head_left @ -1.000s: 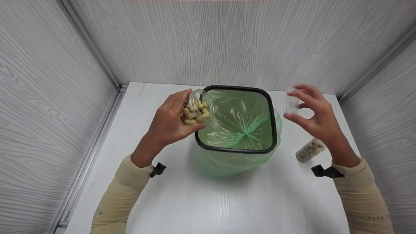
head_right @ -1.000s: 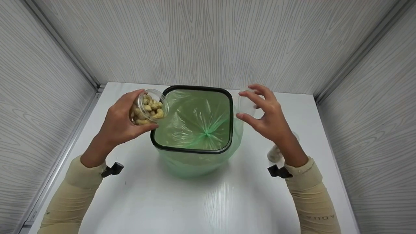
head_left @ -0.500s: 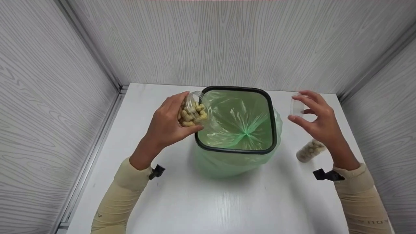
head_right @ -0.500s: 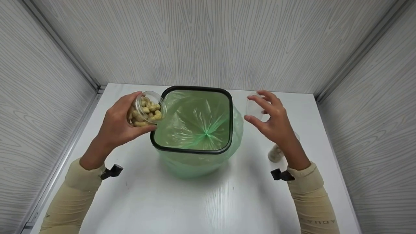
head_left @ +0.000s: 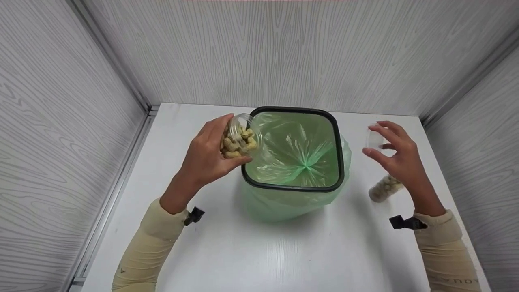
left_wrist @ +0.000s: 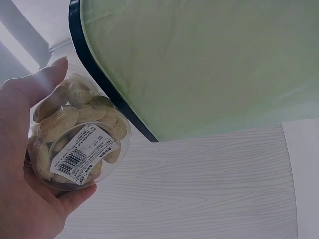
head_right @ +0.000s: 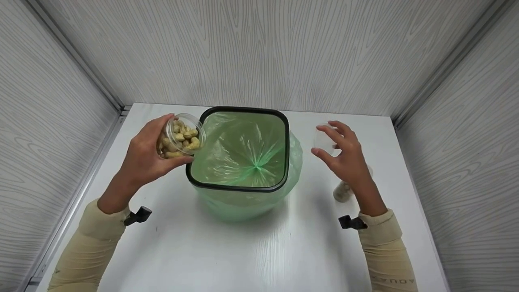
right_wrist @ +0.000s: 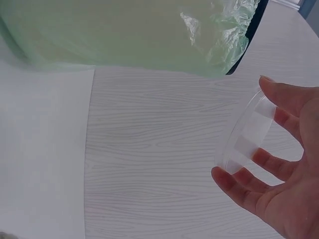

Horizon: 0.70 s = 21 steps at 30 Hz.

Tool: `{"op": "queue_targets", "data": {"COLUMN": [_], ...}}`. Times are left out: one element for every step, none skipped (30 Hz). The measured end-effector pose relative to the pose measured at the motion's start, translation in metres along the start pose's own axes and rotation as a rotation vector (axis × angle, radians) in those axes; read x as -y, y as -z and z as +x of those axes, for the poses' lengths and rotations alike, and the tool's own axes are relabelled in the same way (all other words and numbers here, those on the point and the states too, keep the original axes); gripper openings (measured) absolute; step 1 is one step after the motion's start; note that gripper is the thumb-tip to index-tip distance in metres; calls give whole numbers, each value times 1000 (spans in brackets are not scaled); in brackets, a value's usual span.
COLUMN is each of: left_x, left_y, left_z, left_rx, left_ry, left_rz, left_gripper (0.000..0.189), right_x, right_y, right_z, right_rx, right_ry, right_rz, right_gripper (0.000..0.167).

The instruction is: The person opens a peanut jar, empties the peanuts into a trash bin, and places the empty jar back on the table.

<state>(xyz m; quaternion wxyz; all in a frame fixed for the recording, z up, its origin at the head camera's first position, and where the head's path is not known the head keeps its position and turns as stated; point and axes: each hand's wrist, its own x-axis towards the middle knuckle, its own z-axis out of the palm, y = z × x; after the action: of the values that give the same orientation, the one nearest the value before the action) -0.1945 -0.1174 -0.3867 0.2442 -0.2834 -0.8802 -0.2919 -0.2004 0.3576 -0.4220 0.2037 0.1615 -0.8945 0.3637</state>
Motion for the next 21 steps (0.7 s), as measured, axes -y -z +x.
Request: {"op": "queue_targets", "data": {"left_x": [0,0,0,0,0,0,0,0,0,0,1,1,1,1,1,1,1,1,0,0,0], "left_y": [0,-1,-1,-1,-2,-2,-2,-3,-3,-4,-4,-4,-4,-4,-4,-4,-4,-4,-4,-4,-4], "left_z": [-1,-1,-1,-2,-2,-2,-3,-3,-3,-4,-4,-5,-5,-5,-5,-5,-5,-5,-5,-5,-5], "left_rx": [3,5,6,6,5,2,-1,-6,-11,-15,-21,-25,-30,-35,-41,-46,-53,-57,-61,-64,-65], "left_ry": [1,1,2,2,1,1,0,1,2,1,2,2,2,3,4,5,7,9,11,13,14], "left_rz": [-2,-3,-5,-7,-10,-12,-16,-19,-22,-24,-26,-26,-26,-26,-24,-25,-24,-23,-22,-20,-18], "left_gripper": [98,98,98,98,98,98,98,98,98,98,98,98,98,98,98,98,98,99,99,99,99], "right_x": [-2,-3,-5,-6,-7,-8,-9,-10,-12,-13,-15,-16,-18,-20,-22,-23,-25,-27,-28,-29,-30], "right_y": [-1,-3,-4,-5,-6,-7,-8,-9,-10,-10,-11,-12,-13,-14,-15,-17,-18,-19,-20,-21,-21], "right_z": [-2,-3,-4,-6,-7,-8,-9,-9,-10,-11,-12,-13,-14,-15,-16,-16,-17,-17,-17,-18,-18], "right_rx": [0,2,4,6,9,13,16,20,22,24,26,28,31,35,41,48,54,60,66,70,75], "right_ry": [-6,-12,-17,-21,-24,-26,-29,-30,-31,-32,-35,-38,-40,-41,-41,-42,-43,-46,-49,-54,-60], "right_rz": [-1,-1,-2,-2,-1,-1,-3,-7,-12,-17,-22,-28,-34,-40,-45,-49,-50,-50,-51,-52,-54], "right_gripper": [59,59,59,58,57,57,56,56,55,55,56,56,56,56,56,56,56,55,55,55,54]}}
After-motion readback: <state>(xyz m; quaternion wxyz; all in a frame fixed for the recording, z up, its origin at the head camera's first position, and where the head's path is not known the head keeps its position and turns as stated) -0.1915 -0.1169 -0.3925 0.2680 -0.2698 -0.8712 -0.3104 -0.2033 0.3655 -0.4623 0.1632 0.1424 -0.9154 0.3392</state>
